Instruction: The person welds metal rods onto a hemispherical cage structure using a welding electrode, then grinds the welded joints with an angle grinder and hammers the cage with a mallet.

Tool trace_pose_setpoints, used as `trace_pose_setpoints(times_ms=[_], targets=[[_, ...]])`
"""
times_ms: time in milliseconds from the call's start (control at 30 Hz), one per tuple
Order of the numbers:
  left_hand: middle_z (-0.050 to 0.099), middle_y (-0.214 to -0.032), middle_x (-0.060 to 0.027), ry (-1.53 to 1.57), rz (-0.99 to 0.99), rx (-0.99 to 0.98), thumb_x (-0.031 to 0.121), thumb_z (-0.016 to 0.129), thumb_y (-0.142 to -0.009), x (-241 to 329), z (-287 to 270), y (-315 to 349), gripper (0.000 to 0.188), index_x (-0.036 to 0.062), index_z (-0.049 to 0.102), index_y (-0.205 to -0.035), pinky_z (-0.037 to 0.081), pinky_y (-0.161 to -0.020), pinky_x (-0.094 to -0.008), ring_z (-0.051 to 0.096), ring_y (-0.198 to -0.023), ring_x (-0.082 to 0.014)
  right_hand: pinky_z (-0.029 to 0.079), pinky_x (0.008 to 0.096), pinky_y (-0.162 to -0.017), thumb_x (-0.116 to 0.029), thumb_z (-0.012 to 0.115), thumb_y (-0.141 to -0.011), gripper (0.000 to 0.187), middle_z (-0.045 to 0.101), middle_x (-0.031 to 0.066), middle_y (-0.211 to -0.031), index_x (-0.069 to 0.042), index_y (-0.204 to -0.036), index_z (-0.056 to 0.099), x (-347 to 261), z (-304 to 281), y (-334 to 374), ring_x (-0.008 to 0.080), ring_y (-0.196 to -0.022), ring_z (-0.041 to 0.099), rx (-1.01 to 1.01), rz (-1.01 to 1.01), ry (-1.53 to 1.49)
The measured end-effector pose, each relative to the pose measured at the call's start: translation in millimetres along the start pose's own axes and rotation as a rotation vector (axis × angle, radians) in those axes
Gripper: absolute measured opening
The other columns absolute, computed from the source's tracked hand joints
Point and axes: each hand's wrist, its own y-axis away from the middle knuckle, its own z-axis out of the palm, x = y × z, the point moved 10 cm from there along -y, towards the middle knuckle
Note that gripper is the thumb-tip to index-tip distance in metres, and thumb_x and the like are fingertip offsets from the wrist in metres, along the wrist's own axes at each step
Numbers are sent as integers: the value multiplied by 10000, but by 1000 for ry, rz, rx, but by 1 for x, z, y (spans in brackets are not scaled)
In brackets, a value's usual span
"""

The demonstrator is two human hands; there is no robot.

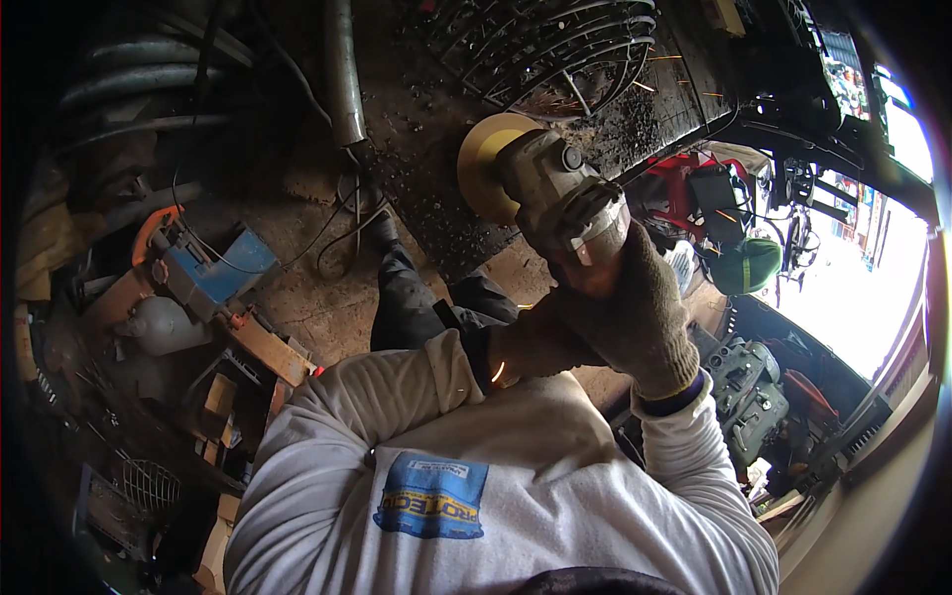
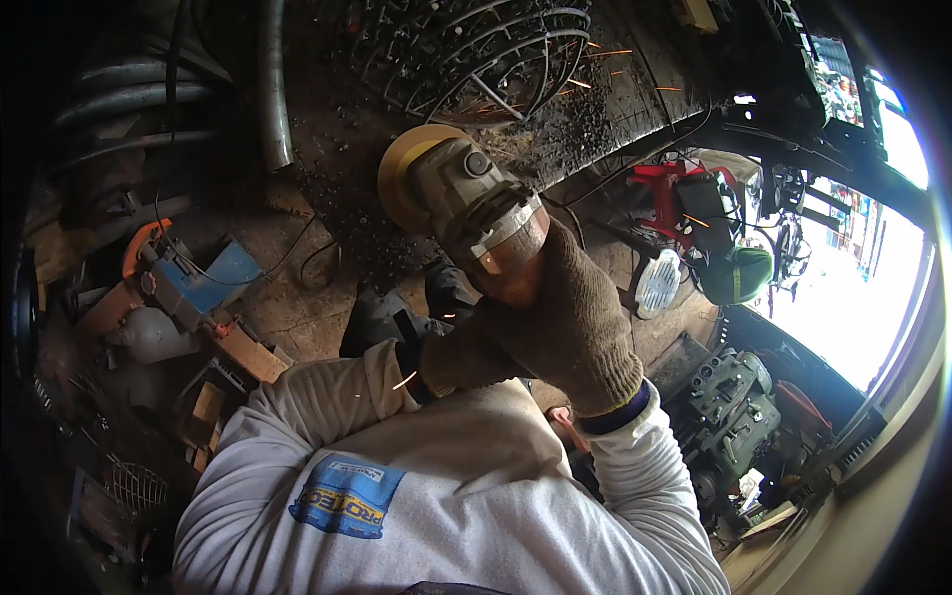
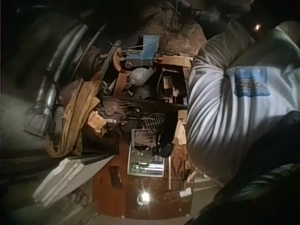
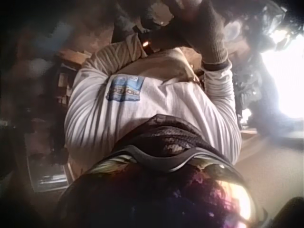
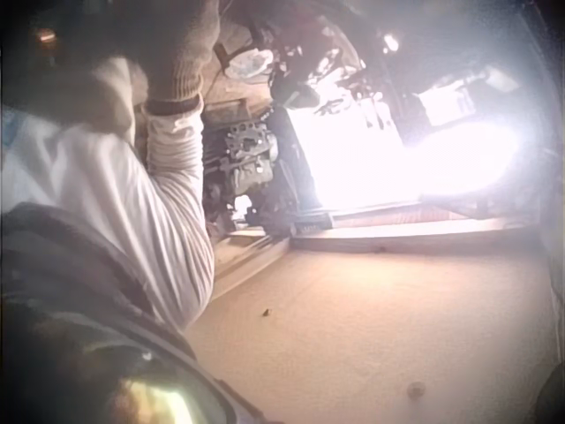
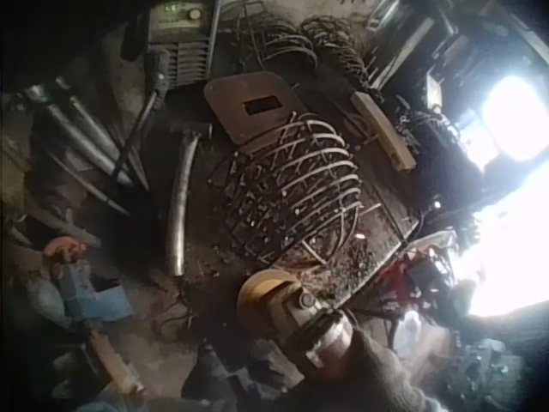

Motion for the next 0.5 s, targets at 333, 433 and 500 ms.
trace_pose_setpoints(times_ms=[333,433,500], targets=[[395,-1531,-205,-47,-62,194,355,477,-1081,-7,-2,-4,636,36,227,-1571,407,-1196,-491,465,-1405,-352,573,431,-838,-176,854,-743,681,717,190,-1088,-4,-1313,523,-5,-5,-1,365,-1013,728,-4,-54,85],[379,-1546,-208,399,-79,104,404,444,-1097,-13,11,-9,642,43,224,-1580,385,-1214,-502,451,-1417,-357,574,430,-839,-190,865,-737,707,719,192,-1088,-6,-1327,522,-7,-4,-2,366,-1011,730,-4,-63,58],[386,-1546,-204,-3,-89,179,412,444,-1096,-12,16,-9,636,45,247,-1576,389,-1213,-498,456,-1416,-346,575,426,-837,-198,870,-741,708,720,189,-1093,-13,-1332,528,-7,-5,-1,357,-1005,732,3,-76,65]])
